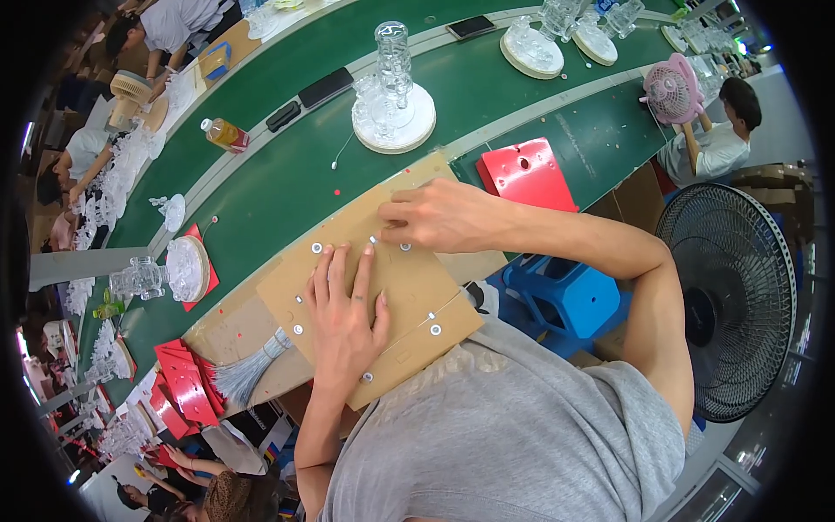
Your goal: Threading lighting filaments through a template and packing components into boxes at an assembly station.
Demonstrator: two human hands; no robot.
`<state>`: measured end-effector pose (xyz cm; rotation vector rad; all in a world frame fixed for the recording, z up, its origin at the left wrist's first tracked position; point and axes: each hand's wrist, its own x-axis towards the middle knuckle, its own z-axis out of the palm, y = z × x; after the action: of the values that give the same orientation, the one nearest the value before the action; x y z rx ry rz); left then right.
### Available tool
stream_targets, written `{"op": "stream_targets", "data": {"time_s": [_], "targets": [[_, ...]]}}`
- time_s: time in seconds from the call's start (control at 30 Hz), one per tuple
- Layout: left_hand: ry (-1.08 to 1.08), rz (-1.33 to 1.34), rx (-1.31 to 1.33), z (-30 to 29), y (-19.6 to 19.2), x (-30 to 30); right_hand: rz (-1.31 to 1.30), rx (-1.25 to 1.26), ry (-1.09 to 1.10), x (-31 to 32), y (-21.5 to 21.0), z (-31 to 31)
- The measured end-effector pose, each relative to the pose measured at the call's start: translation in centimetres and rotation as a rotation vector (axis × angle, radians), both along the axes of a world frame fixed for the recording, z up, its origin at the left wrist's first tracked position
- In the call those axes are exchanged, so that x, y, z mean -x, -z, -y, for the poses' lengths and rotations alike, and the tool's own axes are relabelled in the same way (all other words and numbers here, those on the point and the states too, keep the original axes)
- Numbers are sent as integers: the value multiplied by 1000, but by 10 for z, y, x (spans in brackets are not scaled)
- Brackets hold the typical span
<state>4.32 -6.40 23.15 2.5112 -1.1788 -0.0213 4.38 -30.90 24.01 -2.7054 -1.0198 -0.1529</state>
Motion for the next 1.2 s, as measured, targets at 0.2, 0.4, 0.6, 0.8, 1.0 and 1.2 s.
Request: {"op": "stream_targets", "data": {"time_s": [0.2, 0.4, 0.6, 0.8, 1.0, 1.2], "targets": [[4, 0, -12, 1, -1, 2, 46, -6, -20, -1, 2, -3], [-6, -15, 25, -2, 0, 0, 39, -31, -52, -5, 9, -3], [-14, -98, 135, 6, 2, -3, 11, -117, -33, -3, 6, 7], [-102, -154, 203, -5, 2, -4, 9, -206, -124, -14, 7, -1], [-82, -143, 344, 7, 9, -7, 46, -166, 14, -8, 0, -9], [-25, 157, 125, 23, 27, -39, 43, -213, -33, 0, -5, -18]]}}
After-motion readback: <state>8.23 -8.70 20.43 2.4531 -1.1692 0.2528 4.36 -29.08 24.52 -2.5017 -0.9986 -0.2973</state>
